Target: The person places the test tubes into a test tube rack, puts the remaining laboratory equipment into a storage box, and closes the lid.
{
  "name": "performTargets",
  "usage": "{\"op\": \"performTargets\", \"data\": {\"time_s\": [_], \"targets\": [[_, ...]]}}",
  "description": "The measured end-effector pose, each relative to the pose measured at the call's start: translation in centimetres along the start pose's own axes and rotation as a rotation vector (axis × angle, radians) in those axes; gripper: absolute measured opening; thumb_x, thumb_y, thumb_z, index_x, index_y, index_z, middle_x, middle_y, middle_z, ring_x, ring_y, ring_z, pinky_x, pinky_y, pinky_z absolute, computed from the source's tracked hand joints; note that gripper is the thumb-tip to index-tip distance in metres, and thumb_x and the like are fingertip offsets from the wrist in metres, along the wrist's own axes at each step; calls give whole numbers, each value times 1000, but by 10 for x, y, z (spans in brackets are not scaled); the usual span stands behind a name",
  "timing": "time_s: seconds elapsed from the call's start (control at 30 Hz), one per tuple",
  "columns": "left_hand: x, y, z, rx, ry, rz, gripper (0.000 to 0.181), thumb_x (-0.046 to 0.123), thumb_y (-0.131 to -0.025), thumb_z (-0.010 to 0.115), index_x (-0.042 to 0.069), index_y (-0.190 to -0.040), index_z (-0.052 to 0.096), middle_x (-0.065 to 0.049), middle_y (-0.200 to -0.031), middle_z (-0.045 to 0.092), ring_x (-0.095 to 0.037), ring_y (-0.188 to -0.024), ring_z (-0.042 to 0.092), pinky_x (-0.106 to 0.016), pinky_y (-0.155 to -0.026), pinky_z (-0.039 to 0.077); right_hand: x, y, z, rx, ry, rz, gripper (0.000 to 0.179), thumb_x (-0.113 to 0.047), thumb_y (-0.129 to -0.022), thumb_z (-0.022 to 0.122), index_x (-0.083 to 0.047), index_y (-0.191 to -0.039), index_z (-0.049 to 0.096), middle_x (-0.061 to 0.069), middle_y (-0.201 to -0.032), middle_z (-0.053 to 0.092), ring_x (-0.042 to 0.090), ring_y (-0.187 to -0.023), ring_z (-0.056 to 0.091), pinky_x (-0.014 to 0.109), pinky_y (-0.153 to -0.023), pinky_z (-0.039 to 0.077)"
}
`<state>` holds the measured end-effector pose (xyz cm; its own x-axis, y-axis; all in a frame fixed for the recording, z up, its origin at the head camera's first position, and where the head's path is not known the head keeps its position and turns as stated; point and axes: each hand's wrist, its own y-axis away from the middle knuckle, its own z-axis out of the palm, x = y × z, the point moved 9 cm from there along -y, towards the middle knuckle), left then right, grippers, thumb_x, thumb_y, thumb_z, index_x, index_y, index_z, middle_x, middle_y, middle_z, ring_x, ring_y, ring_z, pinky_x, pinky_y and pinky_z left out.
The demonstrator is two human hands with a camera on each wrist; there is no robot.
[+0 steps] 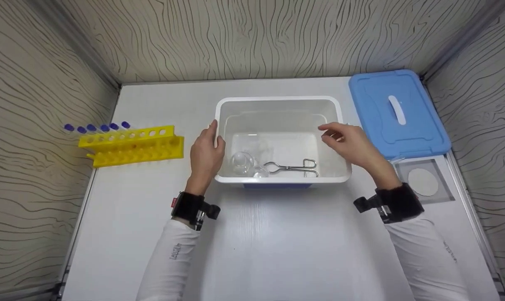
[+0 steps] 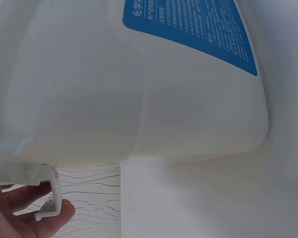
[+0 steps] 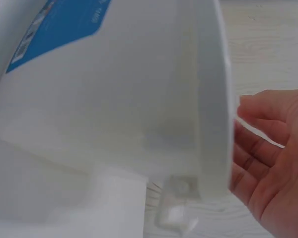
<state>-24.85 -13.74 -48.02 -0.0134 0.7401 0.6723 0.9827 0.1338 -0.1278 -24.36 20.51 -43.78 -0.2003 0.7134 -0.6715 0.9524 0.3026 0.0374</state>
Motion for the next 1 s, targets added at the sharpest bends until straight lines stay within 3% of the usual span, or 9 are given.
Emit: {"op": "performTargets", "data": {"time_s": [0.03, 0.2, 0.27, 0.47, 0.53, 0.6, 0.73, 0.83, 1.0], "targets": [[0, 0, 0, 1, -1, -2, 49, 17, -98, 53, 9, -146, 49, -16, -122, 69, -30, -107, 68, -43, -95, 56, 1, 3, -8, 35, -15, -1, 34, -16, -99, 58, -2, -129, 64, 22, -110, 72, 35, -98, 69, 30, -84, 56], [0, 0, 0, 0, 1, -8, 49, 17, -98, 53, 9, -146, 49, -16, -125, 68, -30, -114, 66, -43, -100, 54, 14, 19, -45, 185, -38, -1, 37, -24, -100, 58, -4, -130, 63, 20, -110, 71, -4, -91, 61, 1, -75, 41], [-1, 0, 0, -1, 4, -8, 49, 17, -98, 53, 9, -146, 49, -16, -125, 67, -30, -115, 66, -43, -101, 53, 22, 26, -57, 232, -32, 13, 38, -25, -100, 58, -4, -131, 63, 21, -112, 71, -17, -88, 51, 1, -77, 40], [0, 0, 0, 3, 8, 2, 49, 16, -97, 54, 9, -146, 50, -16, -123, 68, -31, -110, 67, -44, -98, 54, 50, 47, -82, 306, 5, 92, 40, -28, -100, 57, -6, -133, 61, 22, -118, 68, -21, -91, 46, 1, -79, 37], [1, 0, -1, 7, 13, 11, 49, 17, -97, 53, 8, -145, 50, -17, -120, 69, -31, -106, 68, -44, -94, 56, 61, 53, -86, 321, 35, 111, 40, -27, -100, 57, -4, -133, 61, 23, -119, 68, -16, -93, 51, 0, -78, 36], [1, 0, -1, 13, 14, 21, 49, 17, -97, 53, 8, -145, 50, -17, -119, 69, -30, -103, 68, -44, -90, 56, 73, 58, -89, 329, 78, 127, 40, -25, -100, 56, -2, -132, 61, 24, -120, 68, 0, -99, 61, 1, -78, 36], [2, 0, -2, 19, 19, 34, 49, 17, -97, 52, 7, -145, 51, -18, -115, 70, -29, -96, 68, -43, -84, 57, 94, 66, -86, 300, 166, 169, 41, -21, -99, 55, 2, -133, 59, 31, -126, 62, 44, -109, 60, 34, -87, 52], [1, 0, -2, 20, 29, 29, 49, 17, -97, 53, 8, -145, 50, -18, -117, 70, -29, -100, 69, -43, -88, 57, 108, 71, -81, 259, 222, 199, 42, -20, -99, 55, 3, -135, 57, 35, -127, 57, 52, -111, 56, 61, -84, 47], [1, 1, -1, 7, 42, 17, 49, 16, -98, 54, 8, -146, 50, -18, -123, 68, -30, -111, 67, -44, -95, 55, 126, 78, -72, 219, 291, 244, 44, -18, -98, 57, 4, -136, 55, 38, -129, 55, 54, -107, 57, 63, -77, 48]]}}
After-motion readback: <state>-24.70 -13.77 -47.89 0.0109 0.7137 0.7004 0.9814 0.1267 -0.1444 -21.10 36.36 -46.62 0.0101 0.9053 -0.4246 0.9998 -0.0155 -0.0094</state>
